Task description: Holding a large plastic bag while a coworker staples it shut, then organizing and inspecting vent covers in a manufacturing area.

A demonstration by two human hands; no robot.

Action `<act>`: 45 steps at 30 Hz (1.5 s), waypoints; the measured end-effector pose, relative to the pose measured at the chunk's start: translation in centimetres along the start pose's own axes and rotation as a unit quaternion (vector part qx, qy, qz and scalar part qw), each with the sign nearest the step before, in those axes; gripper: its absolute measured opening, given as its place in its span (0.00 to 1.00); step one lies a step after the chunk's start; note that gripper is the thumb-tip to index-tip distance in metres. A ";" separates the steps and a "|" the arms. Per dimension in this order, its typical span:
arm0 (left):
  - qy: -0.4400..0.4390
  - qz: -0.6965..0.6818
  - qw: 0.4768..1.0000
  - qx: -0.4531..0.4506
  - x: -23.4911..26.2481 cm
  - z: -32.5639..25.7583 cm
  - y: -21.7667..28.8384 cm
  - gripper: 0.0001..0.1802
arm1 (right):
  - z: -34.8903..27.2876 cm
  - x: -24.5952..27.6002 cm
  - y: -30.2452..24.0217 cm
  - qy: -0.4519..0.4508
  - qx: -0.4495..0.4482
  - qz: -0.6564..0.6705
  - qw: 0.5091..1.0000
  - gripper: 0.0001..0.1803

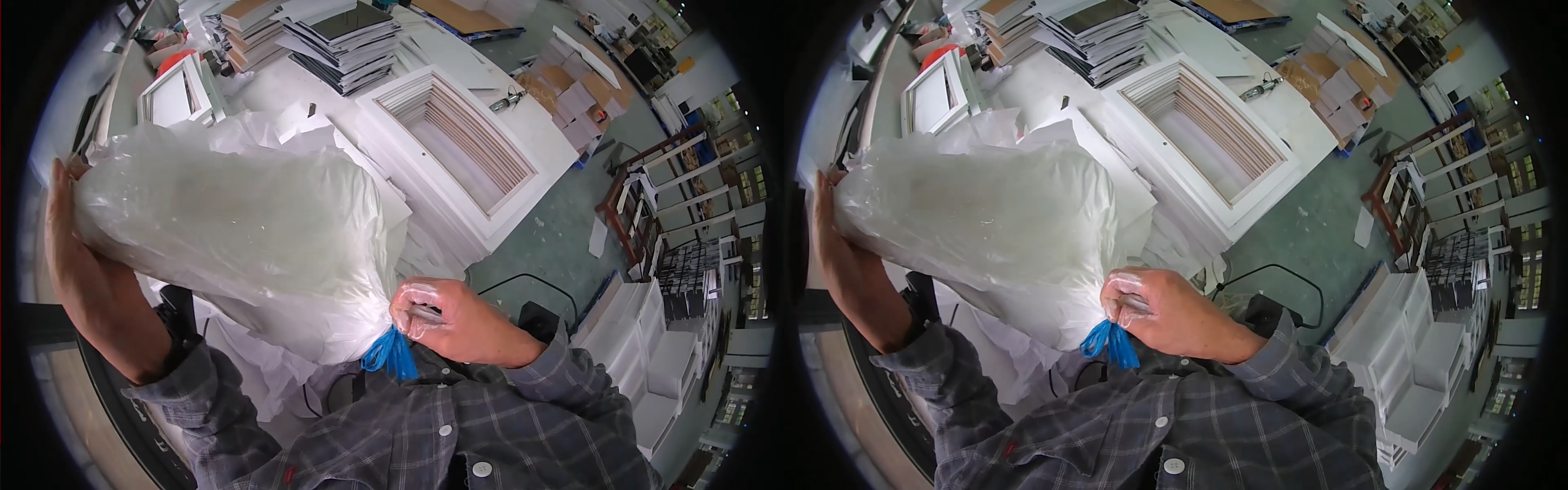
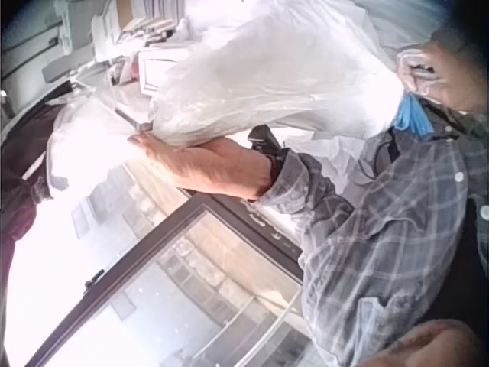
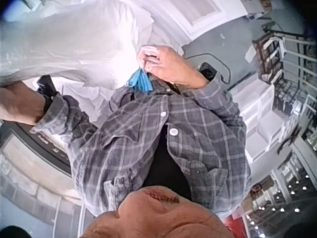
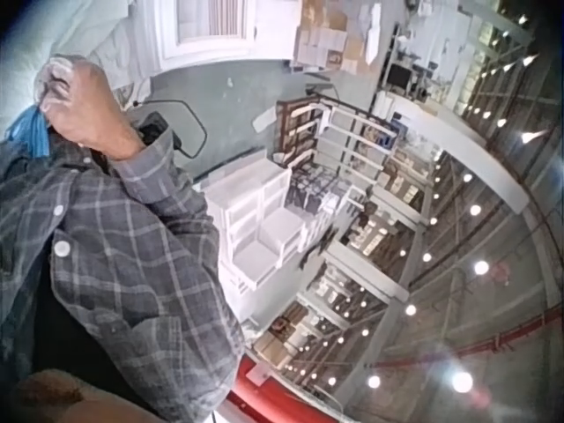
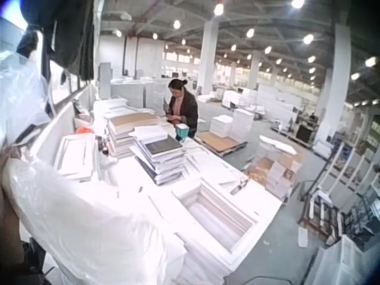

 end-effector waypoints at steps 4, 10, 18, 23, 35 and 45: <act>-0.030 0.067 0.997 -0.034 -0.9 2.8 -3.1 0.16 | 0.3 -0.8 2.0 -0.036 -0.031 0.024 0.999 0.02; -0.117 0.187 0.975 0.015 3.6 3.0 -16.9 0.14 | 0.7 -2.9 9.9 -0.059 -0.079 -0.042 0.994 0.02; -0.066 0.302 0.940 0.142 14.3 7.1 -33.9 0.21 | 3.5 -3.2 14.9 0.018 0.014 -0.234 0.972 0.05; -0.137 0.363 0.910 0.148 14.5 8.9 -37.0 0.25 | 3.9 -3.2 14.6 0.039 -0.001 -0.248 0.968 0.05; -0.196 0.526 0.821 0.100 15.3 5.7 -40.6 0.23 | 6.0 -2.3 16.5 0.080 -0.073 -0.263 0.959 0.05; -0.155 0.479 0.847 0.171 15.7 8.6 -43.0 0.35 | 6.7 -0.8 17.5 0.077 -0.132 -0.252 0.955 0.07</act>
Point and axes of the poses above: each hand's wrist, its own z-axis towards the middle knuckle, its own x-axis out of the back of the hand, y = z × x, the point moved 3 cm from there along z, towards the middle knuckle
